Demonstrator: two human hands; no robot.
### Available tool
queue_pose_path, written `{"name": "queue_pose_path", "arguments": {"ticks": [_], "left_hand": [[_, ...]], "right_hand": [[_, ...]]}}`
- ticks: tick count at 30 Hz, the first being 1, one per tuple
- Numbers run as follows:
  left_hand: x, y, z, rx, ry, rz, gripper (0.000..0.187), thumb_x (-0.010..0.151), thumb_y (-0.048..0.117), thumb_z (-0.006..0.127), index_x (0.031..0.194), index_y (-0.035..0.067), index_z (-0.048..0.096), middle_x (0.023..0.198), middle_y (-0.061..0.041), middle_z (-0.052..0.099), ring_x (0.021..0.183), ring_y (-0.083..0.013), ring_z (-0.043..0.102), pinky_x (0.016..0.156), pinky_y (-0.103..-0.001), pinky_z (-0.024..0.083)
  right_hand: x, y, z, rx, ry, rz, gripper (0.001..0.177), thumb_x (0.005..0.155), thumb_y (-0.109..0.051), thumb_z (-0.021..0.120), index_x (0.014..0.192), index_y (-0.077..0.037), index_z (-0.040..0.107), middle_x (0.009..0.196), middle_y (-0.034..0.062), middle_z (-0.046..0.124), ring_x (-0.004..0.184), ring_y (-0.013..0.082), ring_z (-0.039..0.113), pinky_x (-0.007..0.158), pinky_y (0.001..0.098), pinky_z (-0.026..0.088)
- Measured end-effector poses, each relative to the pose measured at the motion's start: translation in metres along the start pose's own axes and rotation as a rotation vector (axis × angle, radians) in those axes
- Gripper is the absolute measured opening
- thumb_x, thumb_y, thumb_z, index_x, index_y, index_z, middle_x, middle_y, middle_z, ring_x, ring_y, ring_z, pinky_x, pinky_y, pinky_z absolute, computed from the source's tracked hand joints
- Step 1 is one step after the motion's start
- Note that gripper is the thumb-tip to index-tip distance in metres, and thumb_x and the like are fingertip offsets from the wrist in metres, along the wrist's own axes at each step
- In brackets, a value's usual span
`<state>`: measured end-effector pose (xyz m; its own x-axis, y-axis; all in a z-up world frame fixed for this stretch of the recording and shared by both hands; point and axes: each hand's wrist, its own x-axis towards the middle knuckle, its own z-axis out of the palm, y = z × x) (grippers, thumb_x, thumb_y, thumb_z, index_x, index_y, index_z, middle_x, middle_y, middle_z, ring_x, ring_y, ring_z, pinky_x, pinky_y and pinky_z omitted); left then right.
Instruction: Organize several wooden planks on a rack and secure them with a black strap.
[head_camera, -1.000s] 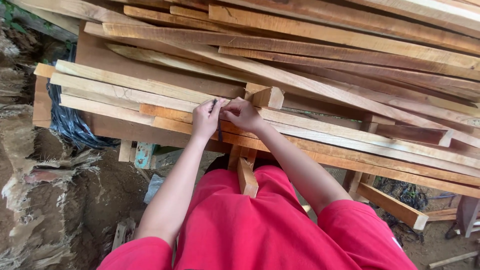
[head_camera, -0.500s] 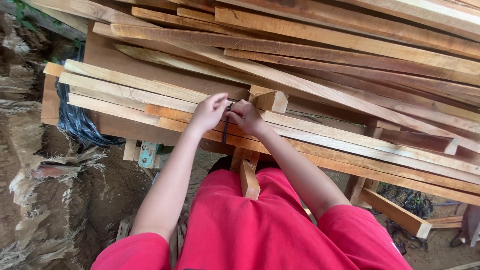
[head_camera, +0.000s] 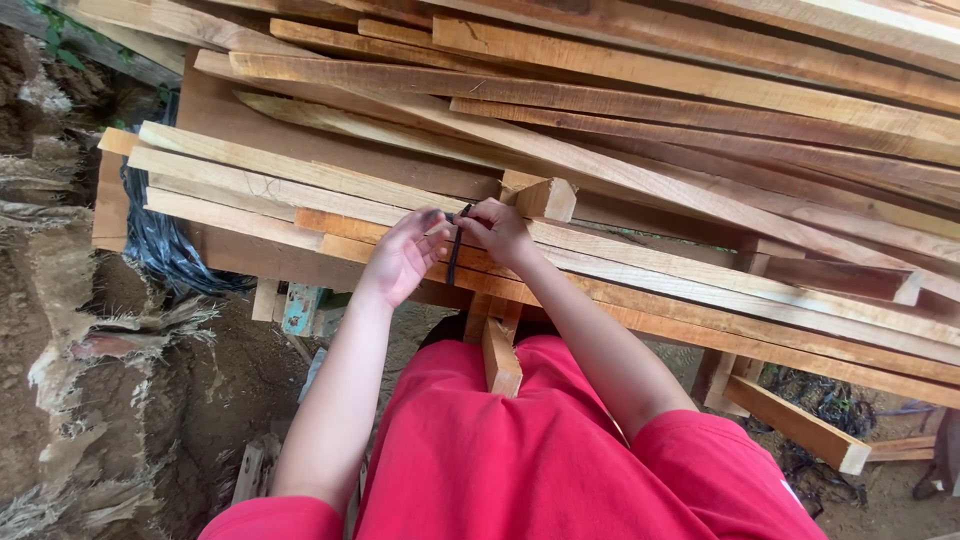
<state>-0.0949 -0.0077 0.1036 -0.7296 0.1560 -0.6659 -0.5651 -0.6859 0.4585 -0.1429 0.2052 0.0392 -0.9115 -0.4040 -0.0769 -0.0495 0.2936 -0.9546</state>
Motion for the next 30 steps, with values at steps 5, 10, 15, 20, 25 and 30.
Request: {"name": "queue_pose_path", "arguments": {"ticks": [5, 10, 15, 20, 25, 30], "left_hand": [[-0.012, -0.039, -0.002, 0.014, 0.091, 0.083, 0.035, 0.099, 0.020, 0.068, 0.133, 0.016, 0.058, 0.130, 0.003, 0.067, 0.111, -0.0148, 0.068, 0.090, -0.028, 0.058], [-0.005, -0.080, -0.015, 0.276, 0.134, 0.148, 0.058, 0.095, 0.008, 0.073, 0.147, 0.005, 0.047, 0.125, 0.000, 0.063, 0.104, -0.0092, 0.066, 0.078, -0.017, 0.056], [0.039, -0.094, -0.042, 1.279, 0.318, 0.414, 0.022, 0.090, 0.043, 0.080, 0.104, 0.027, 0.081, 0.094, 0.006, 0.074, 0.080, -0.0152, 0.074, 0.062, -0.024, 0.059], [-0.010, -0.075, -0.007, 1.130, 0.267, 0.554, 0.016, 0.097, 0.029, 0.077, 0.099, 0.014, 0.080, 0.092, -0.008, 0.076, 0.094, -0.0298, 0.074, 0.077, -0.038, 0.059], [-0.042, -0.073, 0.010, 1.041, 0.190, 0.769, 0.007, 0.095, 0.020, 0.079, 0.092, 0.014, 0.081, 0.093, -0.002, 0.079, 0.092, -0.0232, 0.076, 0.078, -0.032, 0.058], [-0.045, -0.073, 0.019, 0.977, 0.181, 0.866, 0.008, 0.097, 0.016, 0.075, 0.093, 0.012, 0.080, 0.091, -0.004, 0.078, 0.086, -0.0239, 0.074, 0.074, -0.033, 0.057]], "right_hand": [[0.000, 0.011, 0.006, -0.009, 0.017, 0.013, 0.014, 0.094, -0.024, 0.077, 0.091, -0.011, 0.077, 0.090, 0.0121, 0.073, 0.094, 0.0305, 0.071, 0.087, 0.0394, 0.053], [-0.001, 0.000, 0.002, -0.015, 0.025, -0.014, 0.012, 0.094, -0.022, 0.076, 0.089, -0.011, 0.076, 0.088, 0.0115, 0.073, 0.094, 0.0311, 0.071, 0.087, 0.0393, 0.053], [0.004, -0.019, -0.003, -0.076, 0.018, -0.089, 0.014, 0.095, -0.019, 0.076, 0.090, -0.006, 0.075, 0.087, 0.0140, 0.074, 0.092, 0.0339, 0.070, 0.085, 0.0419, 0.054], [0.007, -0.021, -0.003, -0.048, 0.106, -0.079, 0.018, 0.101, -0.015, 0.066, 0.116, -0.014, 0.076, 0.103, 0.0052, 0.076, 0.103, 0.0253, 0.071, 0.094, 0.0372, 0.054], [0.016, -0.010, 0.008, -0.123, 0.199, -0.124, 0.026, 0.100, -0.004, 0.063, 0.123, -0.013, 0.071, 0.096, 0.0093, 0.076, 0.097, 0.0279, 0.073, 0.087, 0.0395, 0.059], [0.024, -0.011, 0.006, -0.129, 0.229, -0.077, 0.014, 0.099, -0.008, 0.066, 0.112, -0.014, 0.065, 0.083, 0.0033, 0.077, 0.084, 0.0212, 0.076, 0.078, 0.0349, 0.060]]}}
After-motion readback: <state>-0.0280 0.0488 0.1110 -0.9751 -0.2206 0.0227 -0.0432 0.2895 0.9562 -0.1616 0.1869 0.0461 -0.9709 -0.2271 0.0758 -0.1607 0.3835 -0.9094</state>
